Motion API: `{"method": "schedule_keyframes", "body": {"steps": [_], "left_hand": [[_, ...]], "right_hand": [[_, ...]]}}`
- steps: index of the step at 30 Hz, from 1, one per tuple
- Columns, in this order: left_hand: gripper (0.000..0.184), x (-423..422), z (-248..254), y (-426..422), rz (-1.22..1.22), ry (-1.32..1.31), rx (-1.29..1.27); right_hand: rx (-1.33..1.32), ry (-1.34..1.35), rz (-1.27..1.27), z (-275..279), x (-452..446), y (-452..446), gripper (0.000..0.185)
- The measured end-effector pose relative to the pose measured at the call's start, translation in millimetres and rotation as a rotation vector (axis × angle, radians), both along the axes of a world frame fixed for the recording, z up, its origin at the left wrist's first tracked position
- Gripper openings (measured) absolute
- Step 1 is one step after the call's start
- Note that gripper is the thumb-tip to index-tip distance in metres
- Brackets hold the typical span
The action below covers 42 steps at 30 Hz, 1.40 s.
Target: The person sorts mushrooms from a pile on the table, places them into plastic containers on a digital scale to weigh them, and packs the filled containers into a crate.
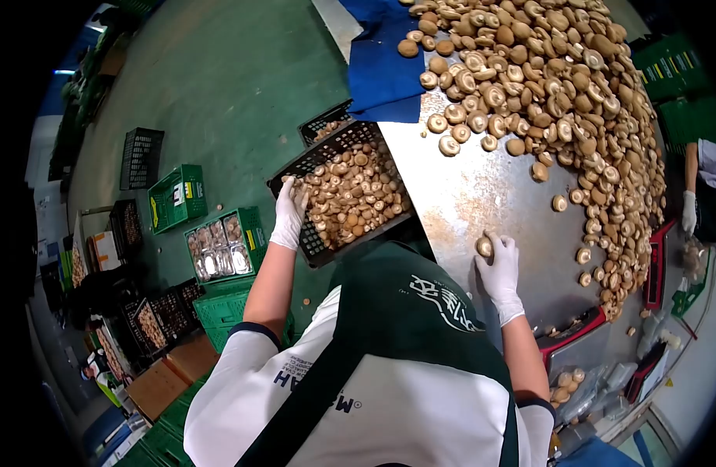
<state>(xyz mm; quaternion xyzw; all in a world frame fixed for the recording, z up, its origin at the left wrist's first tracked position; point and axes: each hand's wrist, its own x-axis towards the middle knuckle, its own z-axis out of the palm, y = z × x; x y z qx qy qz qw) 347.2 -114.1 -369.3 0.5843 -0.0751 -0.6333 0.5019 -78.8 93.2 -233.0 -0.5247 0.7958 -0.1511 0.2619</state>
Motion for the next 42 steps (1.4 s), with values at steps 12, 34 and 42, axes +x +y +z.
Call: {"method": "schedule_keyframes", "body": {"steps": [12, 34, 42], "left_hand": [[0.018, 29, -13, -143, -0.262, -0.167, -0.03], [0.076, -329, 85, -14, -1.049, -0.859, -1.063], [0.092, -348, 84, -98, -0.814, -1.294, -1.038]], "right_hand": [[-0.16, -0.456, 0.221, 19, 71, -85, 0.056], [-0.482, -0.007, -0.342, -29, -150, -113, 0.034], [-0.55, 0.563, -0.218, 12, -172, -203, 0.053]]}}
